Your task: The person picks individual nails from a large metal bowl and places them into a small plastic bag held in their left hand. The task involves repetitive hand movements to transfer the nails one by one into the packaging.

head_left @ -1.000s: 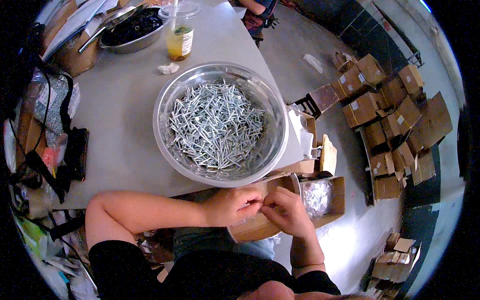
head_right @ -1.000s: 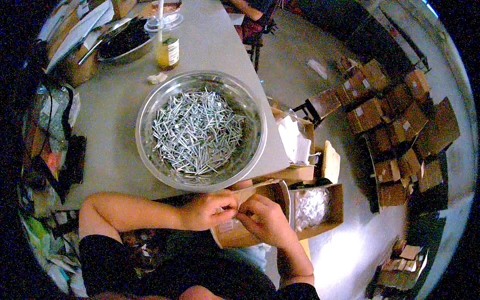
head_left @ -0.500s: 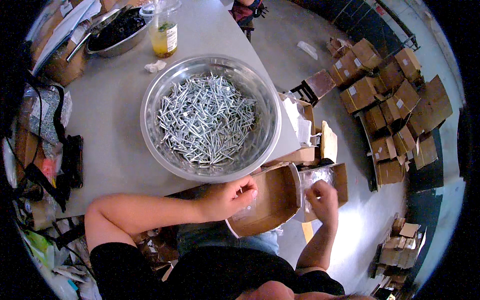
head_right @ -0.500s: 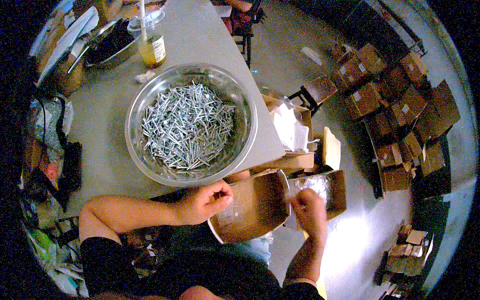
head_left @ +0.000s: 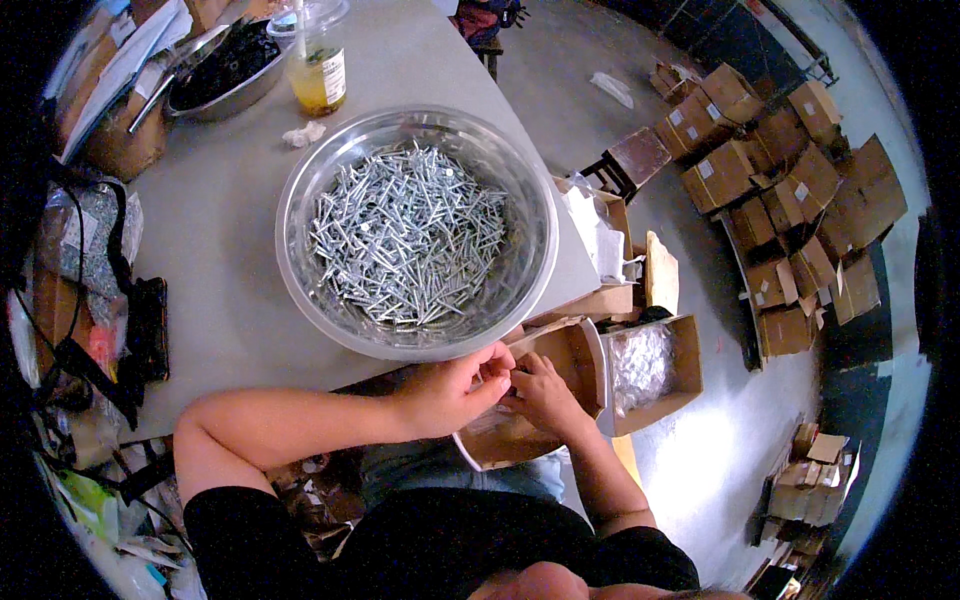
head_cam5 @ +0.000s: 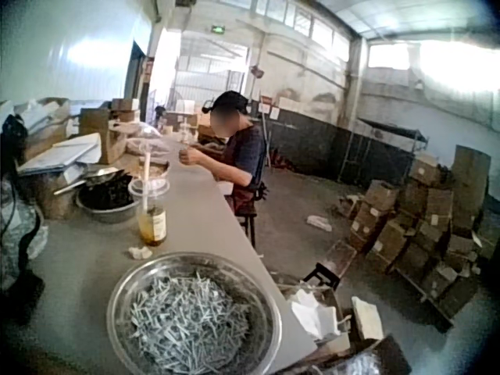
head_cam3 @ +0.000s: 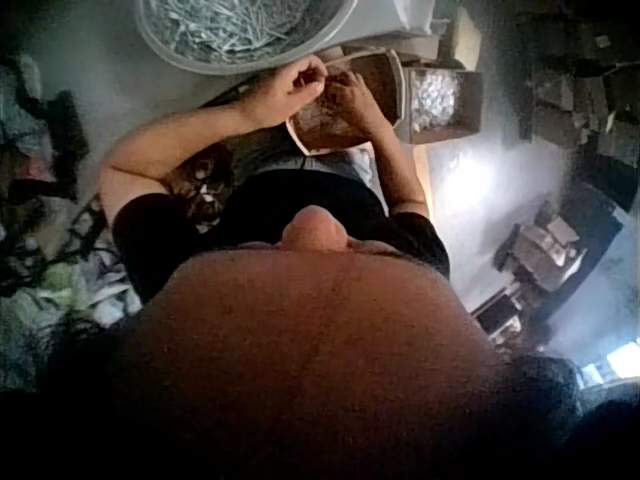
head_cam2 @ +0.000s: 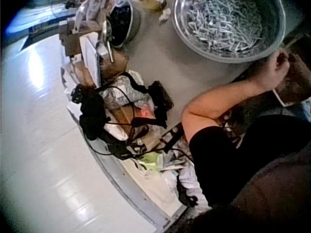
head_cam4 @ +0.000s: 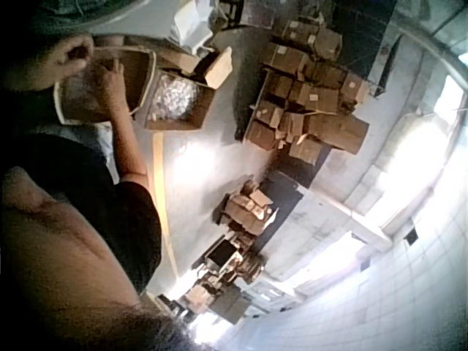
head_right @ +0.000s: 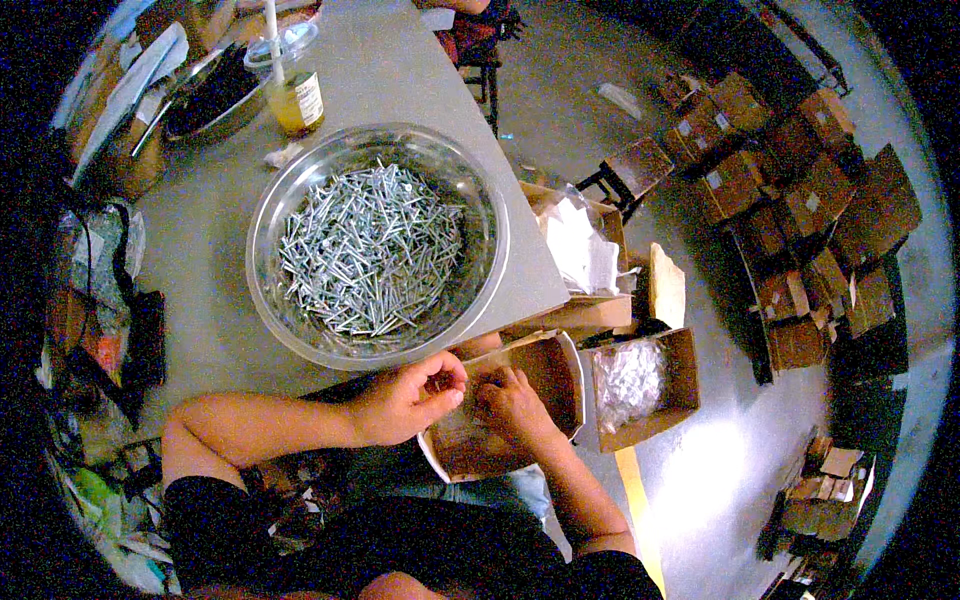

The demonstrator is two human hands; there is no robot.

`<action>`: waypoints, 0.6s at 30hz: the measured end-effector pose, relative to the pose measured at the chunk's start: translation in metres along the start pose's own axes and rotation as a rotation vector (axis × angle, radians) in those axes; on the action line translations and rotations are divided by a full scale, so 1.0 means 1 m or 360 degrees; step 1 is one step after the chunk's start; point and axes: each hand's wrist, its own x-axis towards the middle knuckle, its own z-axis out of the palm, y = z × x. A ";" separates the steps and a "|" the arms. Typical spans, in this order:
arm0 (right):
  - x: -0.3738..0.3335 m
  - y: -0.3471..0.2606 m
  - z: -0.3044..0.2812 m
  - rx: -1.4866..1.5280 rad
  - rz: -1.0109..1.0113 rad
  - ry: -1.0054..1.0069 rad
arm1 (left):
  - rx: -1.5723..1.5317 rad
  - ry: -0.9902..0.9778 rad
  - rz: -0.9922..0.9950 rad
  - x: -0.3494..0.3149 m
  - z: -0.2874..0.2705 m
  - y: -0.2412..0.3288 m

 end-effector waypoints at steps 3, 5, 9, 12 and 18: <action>-0.015 0.007 0.002 0.0424 0.0425 -0.0038 | 0.0111 -0.0063 -0.0062 0.002 0.001 0.009; -0.005 -0.017 -0.037 0.0469 0.0437 -0.0024 | 0.0135 -0.0036 -0.0106 -0.003 0.000 0.008; 0.007 -0.039 -0.068 0.0562 0.0143 0.0353 | 0.0138 -0.0018 -0.0038 -0.003 0.004 0.011; 0.016 -0.056 -0.085 0.0650 0.0172 0.0405 | 0.0113 -0.0034 0.0010 0.000 0.003 0.004; 0.040 -0.056 -0.132 0.0386 0.0012 0.0448 | 0.0267 -0.0004 0.0018 -0.003 0.000 0.001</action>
